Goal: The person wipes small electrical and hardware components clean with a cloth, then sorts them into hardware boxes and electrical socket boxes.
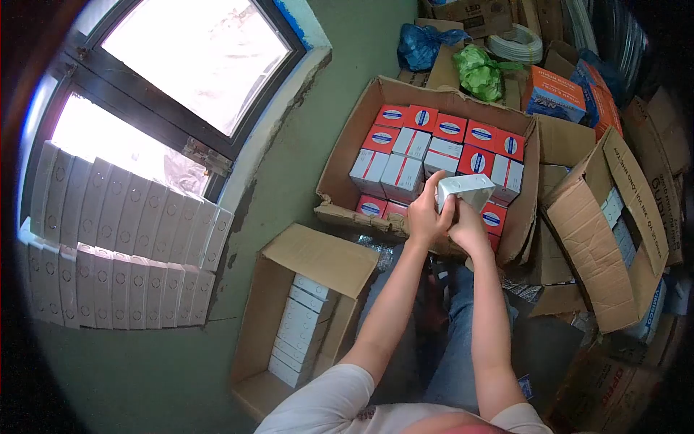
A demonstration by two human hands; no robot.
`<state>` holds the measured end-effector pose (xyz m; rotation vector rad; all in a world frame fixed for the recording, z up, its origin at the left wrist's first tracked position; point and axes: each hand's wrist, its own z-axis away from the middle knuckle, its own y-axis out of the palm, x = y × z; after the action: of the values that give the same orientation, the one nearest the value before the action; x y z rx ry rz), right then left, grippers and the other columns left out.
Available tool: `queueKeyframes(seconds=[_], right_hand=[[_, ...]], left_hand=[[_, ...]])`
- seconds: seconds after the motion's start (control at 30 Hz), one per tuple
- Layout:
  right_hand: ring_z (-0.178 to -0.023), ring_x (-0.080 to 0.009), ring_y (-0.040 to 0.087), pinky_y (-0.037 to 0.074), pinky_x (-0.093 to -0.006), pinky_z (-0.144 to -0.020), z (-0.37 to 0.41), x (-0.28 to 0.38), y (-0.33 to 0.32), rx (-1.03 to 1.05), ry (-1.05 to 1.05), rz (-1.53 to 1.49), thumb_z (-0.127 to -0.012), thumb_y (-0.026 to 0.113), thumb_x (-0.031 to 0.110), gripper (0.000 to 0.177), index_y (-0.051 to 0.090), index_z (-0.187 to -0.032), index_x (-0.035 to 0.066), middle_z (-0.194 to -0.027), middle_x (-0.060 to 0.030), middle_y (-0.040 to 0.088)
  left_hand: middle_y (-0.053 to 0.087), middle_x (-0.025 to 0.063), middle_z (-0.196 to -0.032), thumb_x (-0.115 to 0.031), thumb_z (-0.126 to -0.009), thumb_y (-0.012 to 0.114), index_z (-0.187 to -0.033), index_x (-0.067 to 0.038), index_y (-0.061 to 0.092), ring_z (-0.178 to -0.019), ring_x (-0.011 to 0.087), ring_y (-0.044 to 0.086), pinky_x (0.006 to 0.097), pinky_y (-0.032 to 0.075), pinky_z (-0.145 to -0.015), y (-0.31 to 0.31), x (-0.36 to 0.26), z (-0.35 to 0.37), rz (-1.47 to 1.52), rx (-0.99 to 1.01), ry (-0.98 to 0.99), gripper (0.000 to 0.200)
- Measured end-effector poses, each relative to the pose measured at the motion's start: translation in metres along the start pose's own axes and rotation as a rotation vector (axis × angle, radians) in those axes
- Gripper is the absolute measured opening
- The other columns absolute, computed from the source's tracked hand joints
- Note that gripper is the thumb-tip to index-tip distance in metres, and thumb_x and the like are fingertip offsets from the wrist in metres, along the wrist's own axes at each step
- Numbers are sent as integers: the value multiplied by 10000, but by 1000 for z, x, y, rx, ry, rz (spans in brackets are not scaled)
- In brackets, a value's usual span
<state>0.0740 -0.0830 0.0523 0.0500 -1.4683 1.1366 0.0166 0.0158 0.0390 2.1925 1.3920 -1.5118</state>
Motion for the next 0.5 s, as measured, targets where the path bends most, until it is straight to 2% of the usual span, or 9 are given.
queueKeyframes(seconds=[0.07, 0.17, 0.27, 0.37, 0.47, 0.5], right_hand=[[-1037, -365, 599, 473, -436, -829, 6, 10, -7, -52, 46, 80, -788, 610, 106, 393, 567, -1172, 38, -1066, -194, 645], [-1032, -380, 589, 472, -449, -817, 7, 7, -4, -139, 8, 79, -798, 610, 148, 353, 589, -1139, 57, -1060, -195, 645], [-1030, -403, 582, 464, -485, -852, 7, 3, -7, -102, 27, 36, -796, 627, 168, 475, 517, -1256, 128, -1072, -216, 630], [-998, -409, 593, 472, -491, -825, 8, 1, -12, -139, 25, 51, -784, 642, 150, 401, 568, -1170, 71, -1022, -232, 637], [-941, -413, 611, 483, -498, -788, -2, -26, -15, -222, 63, 179, -764, 649, 120, 275, 621, -1015, 10, -958, -238, 647], [-879, -414, 626, 492, -503, -750, 2, -17, -23, -320, 123, 190, -748, 640, 82, 159, 632, -873, -15, -896, -237, 652]], left_hand=[[658, 195, -937, -177, -846, 571, -1289, -58, 485, -789, 292, 675, 350, 512, -687, 4, -1, 1, 0, -27, -11, 466], [663, 180, -979, -159, -837, 571, -1306, -61, 476, -763, 260, 674, 340, 511, -661, 7, 1, 2, -13, -77, 52, 488], [664, 170, -1008, -153, -831, 568, -1302, -54, 481, -725, 229, 667, 327, 508, -631, 6, -8, 3, 7, -43, -28, 490], [666, 168, -1009, -153, -823, 571, -1296, -49, 488, -684, 214, 655, 311, 505, -610, 5, -8, 2, 5, -23, -12, 490], [674, 156, -979, -172, -803, 591, -1280, -52, 507, -636, 217, 645, 312, 505, -587, 0, -9, 0, -5, 3, 44, 499], [676, 153, -968, -180, -796, 598, -1276, -53, 513, -618, 217, 640, 315, 503, -577, -4, -11, -1, -35, 27, 87, 503]])
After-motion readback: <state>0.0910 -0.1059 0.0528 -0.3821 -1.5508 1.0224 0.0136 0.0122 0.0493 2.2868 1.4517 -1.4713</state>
